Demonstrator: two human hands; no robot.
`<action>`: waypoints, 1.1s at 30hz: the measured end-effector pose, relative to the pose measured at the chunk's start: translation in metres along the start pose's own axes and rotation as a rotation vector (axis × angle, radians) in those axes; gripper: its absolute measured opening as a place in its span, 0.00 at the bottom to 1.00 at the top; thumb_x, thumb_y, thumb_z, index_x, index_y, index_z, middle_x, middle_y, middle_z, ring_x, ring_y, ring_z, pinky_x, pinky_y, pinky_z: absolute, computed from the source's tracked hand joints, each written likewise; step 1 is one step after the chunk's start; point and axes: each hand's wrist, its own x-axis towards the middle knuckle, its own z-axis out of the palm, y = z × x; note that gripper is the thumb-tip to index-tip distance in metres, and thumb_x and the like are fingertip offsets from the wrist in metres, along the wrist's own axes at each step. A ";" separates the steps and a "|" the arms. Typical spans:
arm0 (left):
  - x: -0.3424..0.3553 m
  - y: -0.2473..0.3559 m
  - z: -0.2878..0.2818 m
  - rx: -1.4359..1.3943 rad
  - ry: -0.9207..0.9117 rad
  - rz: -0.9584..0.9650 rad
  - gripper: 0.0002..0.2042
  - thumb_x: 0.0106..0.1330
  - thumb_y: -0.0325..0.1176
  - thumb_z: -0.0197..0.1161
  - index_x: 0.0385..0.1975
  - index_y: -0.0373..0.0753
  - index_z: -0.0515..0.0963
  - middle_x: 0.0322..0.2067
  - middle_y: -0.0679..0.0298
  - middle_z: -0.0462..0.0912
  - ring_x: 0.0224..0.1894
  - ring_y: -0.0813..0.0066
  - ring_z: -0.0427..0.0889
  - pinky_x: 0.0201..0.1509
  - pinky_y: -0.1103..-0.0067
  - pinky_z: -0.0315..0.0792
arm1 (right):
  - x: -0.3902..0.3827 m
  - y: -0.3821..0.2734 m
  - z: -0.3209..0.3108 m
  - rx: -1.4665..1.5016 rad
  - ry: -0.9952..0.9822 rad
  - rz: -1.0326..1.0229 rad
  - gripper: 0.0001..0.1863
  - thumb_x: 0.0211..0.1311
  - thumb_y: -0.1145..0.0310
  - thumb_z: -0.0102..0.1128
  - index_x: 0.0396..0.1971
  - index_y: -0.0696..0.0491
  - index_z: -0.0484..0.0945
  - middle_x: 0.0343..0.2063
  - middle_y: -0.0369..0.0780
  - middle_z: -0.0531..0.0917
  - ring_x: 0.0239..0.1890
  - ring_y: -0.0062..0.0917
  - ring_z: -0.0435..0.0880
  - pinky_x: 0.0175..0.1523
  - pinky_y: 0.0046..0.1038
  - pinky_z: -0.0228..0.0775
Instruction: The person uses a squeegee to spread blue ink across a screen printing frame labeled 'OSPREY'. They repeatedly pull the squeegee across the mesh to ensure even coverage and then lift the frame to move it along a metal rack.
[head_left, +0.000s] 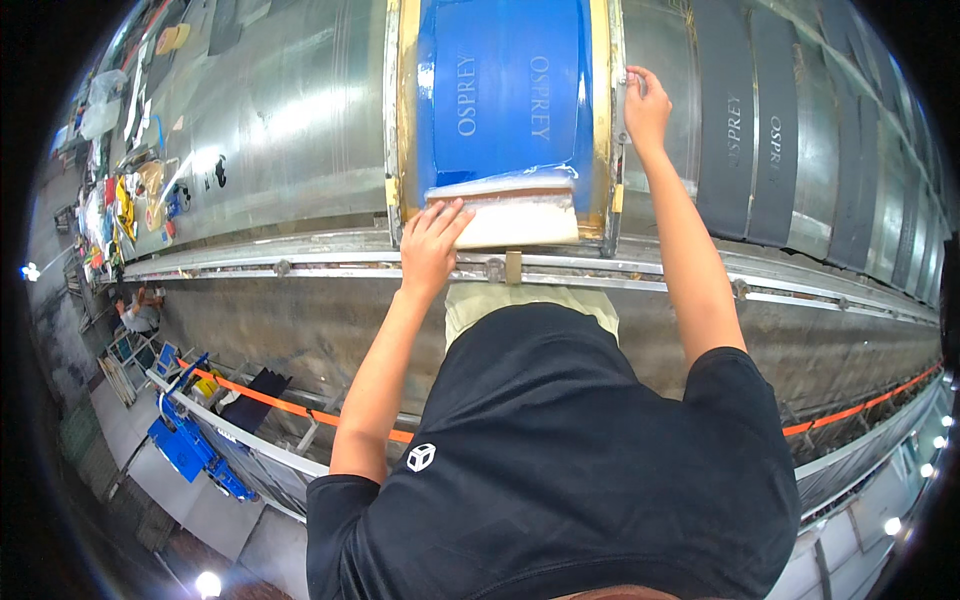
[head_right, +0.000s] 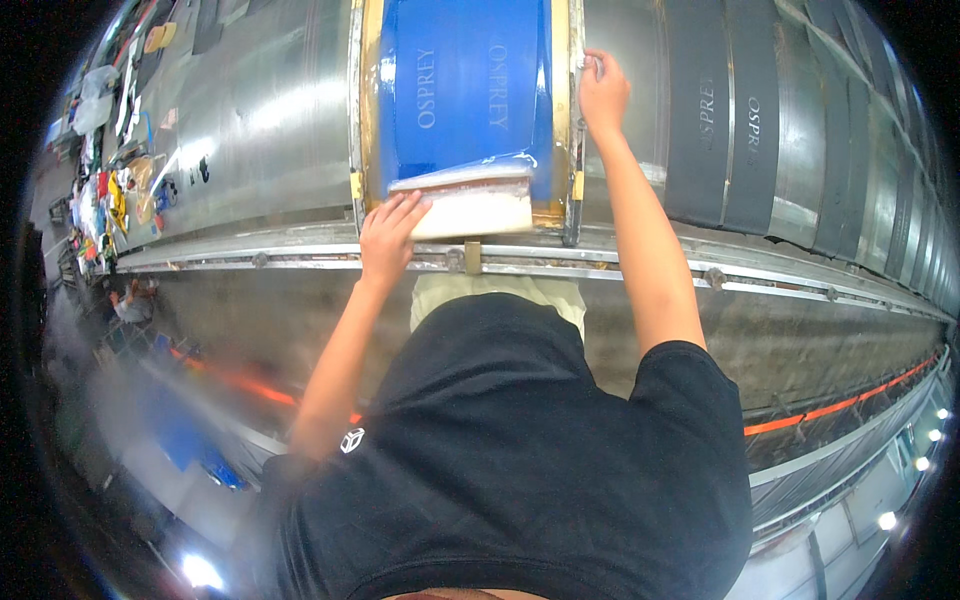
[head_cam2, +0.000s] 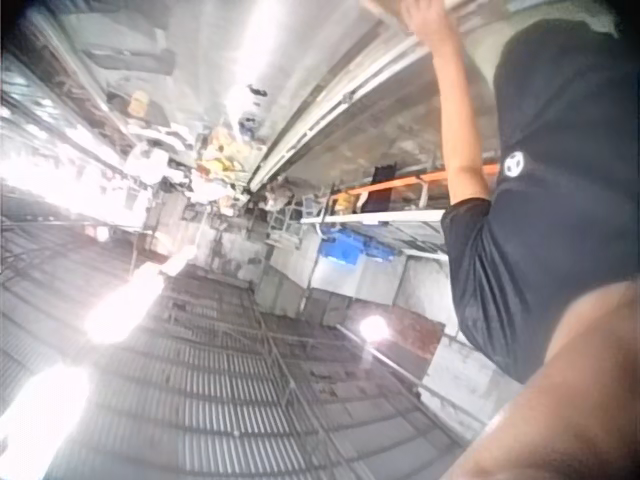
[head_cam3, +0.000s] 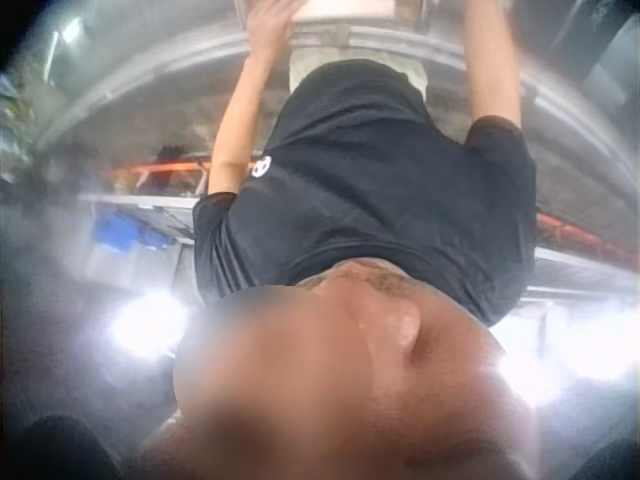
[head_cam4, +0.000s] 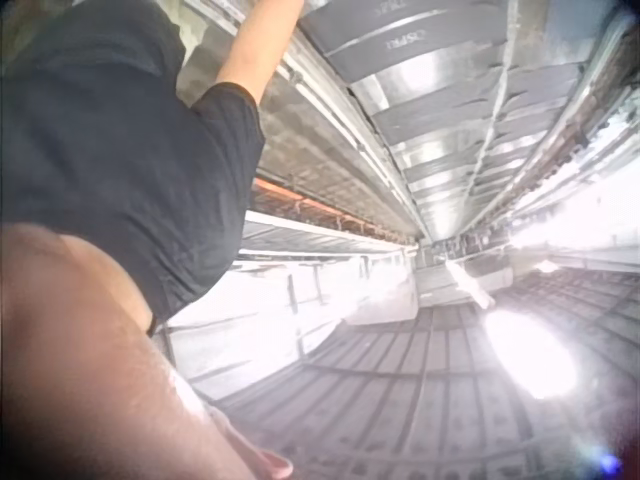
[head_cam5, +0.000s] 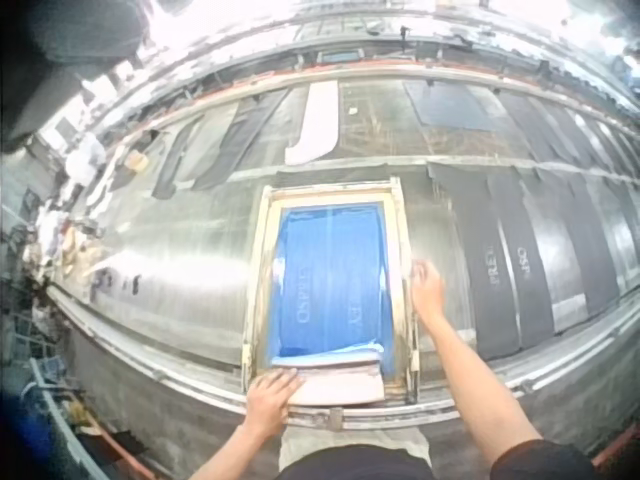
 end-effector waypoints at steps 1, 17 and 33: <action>0.014 -0.005 0.002 0.012 0.011 0.004 0.34 0.47 0.18 0.63 0.58 0.53 0.79 0.59 0.70 0.80 0.62 0.64 0.76 0.64 0.63 0.69 | 0.000 -0.002 -0.002 0.028 0.009 -0.028 0.13 0.69 0.61 0.56 0.46 0.49 0.84 0.32 0.48 0.86 0.36 0.47 0.84 0.48 0.41 0.74; 0.341 -0.134 -0.048 -0.224 -0.210 -0.157 0.17 0.57 0.31 0.67 0.46 0.56 0.87 0.44 0.61 0.87 0.46 0.59 0.86 0.50 0.67 0.79 | 0.130 -0.151 0.040 -0.702 -0.862 -0.176 0.22 0.56 0.60 0.70 0.52 0.48 0.83 0.50 0.42 0.83 0.55 0.37 0.79 0.59 0.36 0.72; 0.049 -0.030 -0.019 -0.195 -0.041 -0.041 0.28 0.44 0.14 0.62 0.45 0.51 0.86 0.46 0.70 0.88 0.49 0.65 0.85 0.52 0.70 0.78 | -0.171 -0.085 -0.046 -0.245 -0.534 -0.399 0.23 0.40 0.80 0.68 0.43 0.55 0.83 0.40 0.42 0.81 0.47 0.38 0.79 0.54 0.37 0.75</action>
